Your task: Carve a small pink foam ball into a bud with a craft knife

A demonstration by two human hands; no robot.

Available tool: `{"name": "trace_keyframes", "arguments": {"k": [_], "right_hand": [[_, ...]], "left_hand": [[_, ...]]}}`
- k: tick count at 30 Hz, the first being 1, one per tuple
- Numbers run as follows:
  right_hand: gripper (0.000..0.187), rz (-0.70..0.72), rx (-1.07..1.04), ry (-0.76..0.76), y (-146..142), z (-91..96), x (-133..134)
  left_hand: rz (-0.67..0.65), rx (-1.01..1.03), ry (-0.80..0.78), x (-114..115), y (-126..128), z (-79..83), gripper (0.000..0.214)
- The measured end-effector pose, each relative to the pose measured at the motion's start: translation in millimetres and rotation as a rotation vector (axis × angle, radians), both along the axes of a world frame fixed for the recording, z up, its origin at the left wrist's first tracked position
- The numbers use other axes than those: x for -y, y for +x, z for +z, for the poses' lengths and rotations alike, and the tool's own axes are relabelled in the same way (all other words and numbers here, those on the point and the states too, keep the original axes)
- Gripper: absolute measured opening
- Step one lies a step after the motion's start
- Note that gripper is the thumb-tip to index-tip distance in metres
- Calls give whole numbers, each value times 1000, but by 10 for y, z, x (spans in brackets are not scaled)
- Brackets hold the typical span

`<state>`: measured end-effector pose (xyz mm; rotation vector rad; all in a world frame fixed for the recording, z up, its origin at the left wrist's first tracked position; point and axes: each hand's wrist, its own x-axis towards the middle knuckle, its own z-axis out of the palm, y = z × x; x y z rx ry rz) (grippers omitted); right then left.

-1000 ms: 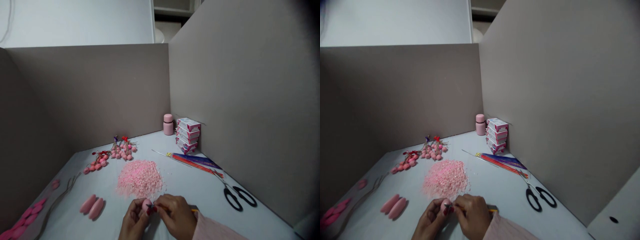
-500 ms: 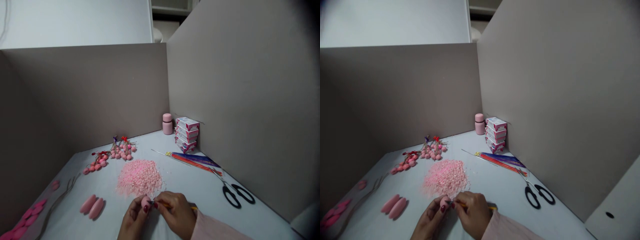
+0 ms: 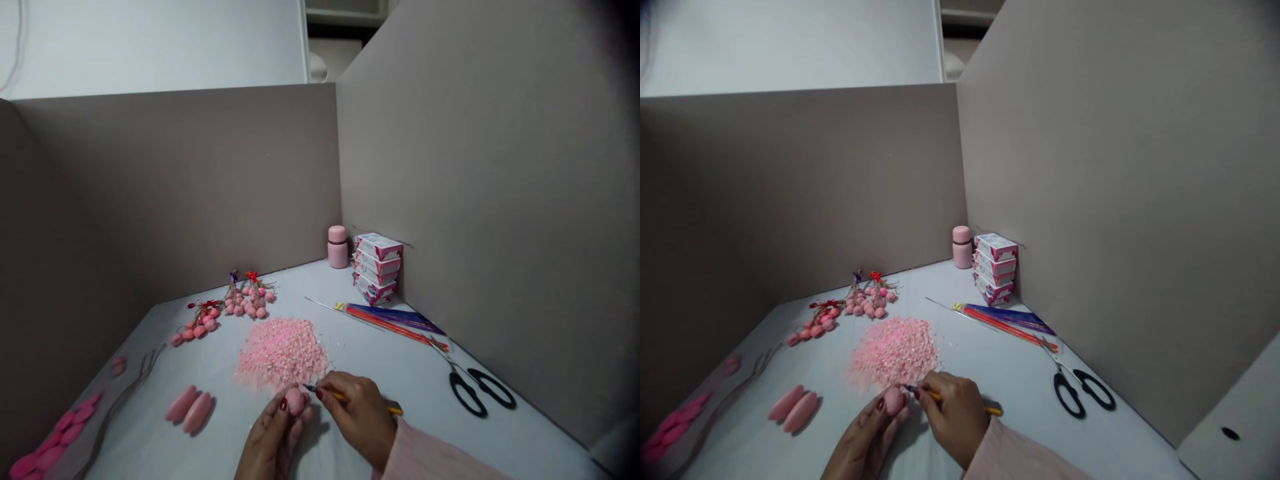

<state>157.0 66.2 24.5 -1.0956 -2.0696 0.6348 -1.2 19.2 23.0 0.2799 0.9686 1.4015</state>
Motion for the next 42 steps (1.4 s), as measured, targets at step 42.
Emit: {"name": "trace_keyframes", "arguments": {"k": [42], "right_hand": [[18, 149, 51, 34, -16, 22, 94]], "left_hand": [[-13, -440, 236, 38, 101, -58, 28]]}}
